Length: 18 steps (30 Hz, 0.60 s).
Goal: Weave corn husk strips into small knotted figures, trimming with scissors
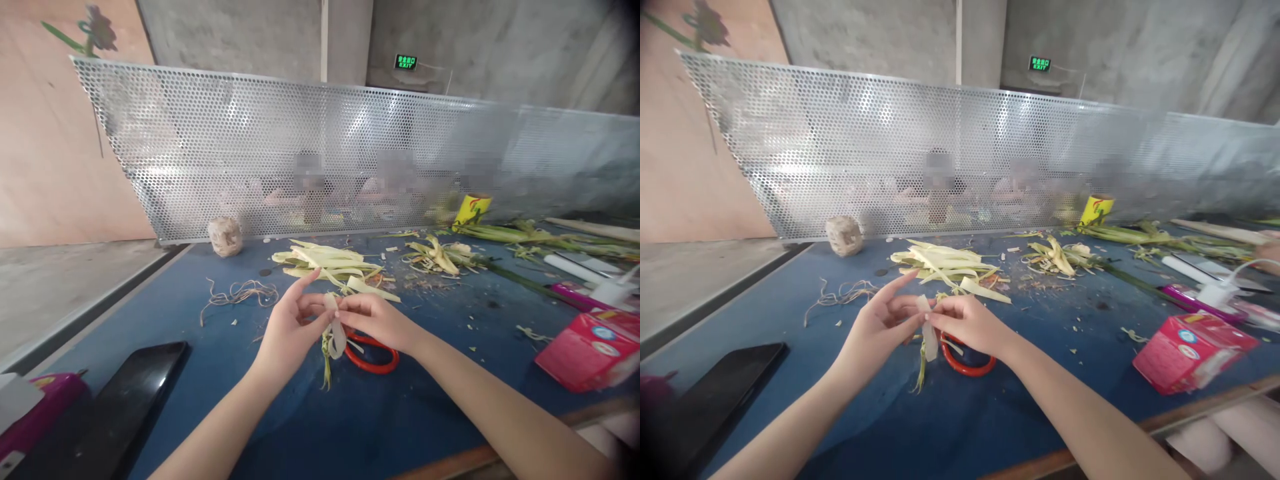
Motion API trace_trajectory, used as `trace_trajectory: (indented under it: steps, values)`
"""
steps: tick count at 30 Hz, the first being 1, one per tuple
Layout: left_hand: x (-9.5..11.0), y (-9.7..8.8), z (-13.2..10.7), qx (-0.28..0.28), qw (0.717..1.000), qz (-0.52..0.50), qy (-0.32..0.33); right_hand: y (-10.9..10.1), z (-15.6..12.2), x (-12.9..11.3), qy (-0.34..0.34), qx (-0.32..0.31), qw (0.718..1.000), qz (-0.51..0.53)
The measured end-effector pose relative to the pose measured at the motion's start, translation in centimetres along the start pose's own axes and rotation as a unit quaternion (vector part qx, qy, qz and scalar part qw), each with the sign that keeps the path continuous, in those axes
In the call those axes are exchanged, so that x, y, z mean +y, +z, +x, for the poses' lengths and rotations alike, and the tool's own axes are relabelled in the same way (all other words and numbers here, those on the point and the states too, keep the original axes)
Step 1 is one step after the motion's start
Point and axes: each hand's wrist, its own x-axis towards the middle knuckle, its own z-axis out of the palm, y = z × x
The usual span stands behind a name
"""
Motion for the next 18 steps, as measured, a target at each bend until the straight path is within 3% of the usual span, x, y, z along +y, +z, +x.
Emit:
trace_trajectory:
  steps: [8,18]
  values:
    - [-0.24,0.1,-0.39,-0.012,0.999,0.012,0.037,0.15,-0.09,-0.39,-0.068,0.088,0.991,-0.078]
    - [-0.06,0.11,-0.79,-0.008,0.997,0.063,0.054,0.25,-0.14,-0.49,-0.073,0.094,0.992,0.041]
